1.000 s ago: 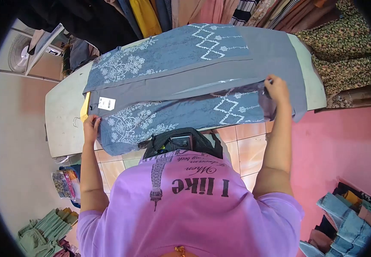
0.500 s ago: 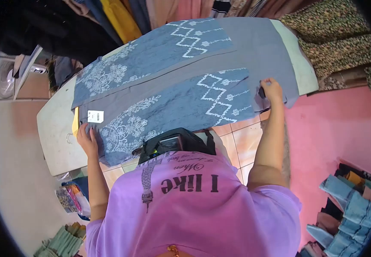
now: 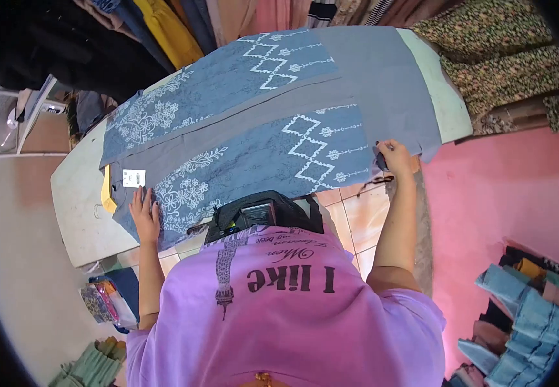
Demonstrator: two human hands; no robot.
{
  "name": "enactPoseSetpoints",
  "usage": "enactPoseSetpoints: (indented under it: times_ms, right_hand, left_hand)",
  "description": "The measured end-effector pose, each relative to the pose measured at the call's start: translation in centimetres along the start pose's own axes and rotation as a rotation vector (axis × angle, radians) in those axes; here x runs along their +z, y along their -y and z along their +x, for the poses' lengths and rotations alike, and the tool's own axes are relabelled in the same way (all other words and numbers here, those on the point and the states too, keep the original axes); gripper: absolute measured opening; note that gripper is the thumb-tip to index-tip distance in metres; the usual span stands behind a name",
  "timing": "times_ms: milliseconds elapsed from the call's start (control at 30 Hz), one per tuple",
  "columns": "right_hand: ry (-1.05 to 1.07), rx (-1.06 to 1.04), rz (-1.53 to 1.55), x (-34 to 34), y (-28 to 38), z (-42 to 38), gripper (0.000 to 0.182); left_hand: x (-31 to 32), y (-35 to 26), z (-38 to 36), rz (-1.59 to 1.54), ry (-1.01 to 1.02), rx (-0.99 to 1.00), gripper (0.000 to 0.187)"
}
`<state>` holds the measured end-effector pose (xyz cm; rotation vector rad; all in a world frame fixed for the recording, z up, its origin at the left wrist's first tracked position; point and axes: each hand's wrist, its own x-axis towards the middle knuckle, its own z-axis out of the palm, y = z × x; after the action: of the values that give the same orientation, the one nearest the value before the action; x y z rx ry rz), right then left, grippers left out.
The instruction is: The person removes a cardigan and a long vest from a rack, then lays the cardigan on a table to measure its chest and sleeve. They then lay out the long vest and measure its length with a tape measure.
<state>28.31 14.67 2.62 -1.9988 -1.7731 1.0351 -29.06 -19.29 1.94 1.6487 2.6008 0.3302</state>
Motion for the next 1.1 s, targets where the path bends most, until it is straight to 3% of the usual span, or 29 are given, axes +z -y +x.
enactPoseSetpoints:
  times_ms: [67,133,233,267,367,500,600,800,867,1000,1100]
  right_hand:
    - [0.04,0.016,0.052,-0.8,0.3,1.0,0.024]
    - [0.151,0.174,0.512,-2.2,0.8,1.1,0.027]
    - [0.338,0.209,0.759,-4.9,-0.2,3.0,0.032]
    - [0.367,0.199,0.748,-5.0,0.1,3.3,0.032]
    - [0.458,0.046,1.172,-5.3,2.1,3.5,0.037]
    - [0.487,-0.012,1.317,-3.8,4.4,3.5,0.034]
    - [0.517,0.083,1.284,-0.5,6.8,2.1,0.032]
    - [0.74,-0.087,0.757,9.1,19.3,-5.9,0.032]
    - [0.797,-0.123,0.635,13.5,22.3,-7.8,0.03]
    - [0.826,-0.078,0.579,22.0,22.6,-8.1,0.03]
    - [0.749,0.007,0.559,23.1,22.3,-9.1,0.031]
  left_hand:
    - [-0.3,0.1,-0.8,0.034,-0.144,-0.065,0.041]
    - [-0.7,0.3,-2.1,0.042,-0.214,-0.128,0.041]
    - [-0.9,0.8,-4.9,0.004,-0.33,-0.293,0.039]
    - [-1.3,0.5,-5.7,0.017,-0.336,-0.321,0.039]
    - [-2.1,0.6,-7.5,0.168,-0.261,-0.362,0.038]
    - [-2.1,3.2,-7.2,0.133,-0.275,-0.462,0.037]
    - [-1.7,5.7,-5.3,0.111,-0.358,-0.457,0.034]
    - [-1.7,10.8,0.1,0.042,-0.418,-0.452,0.027]
    - [-1.7,12.0,1.6,0.031,-0.339,-0.327,0.026]
    - [-2.8,13.2,3.1,0.171,-0.226,-0.237,0.026]
    - [-3.2,12.8,3.9,0.223,-0.193,-0.37,0.027]
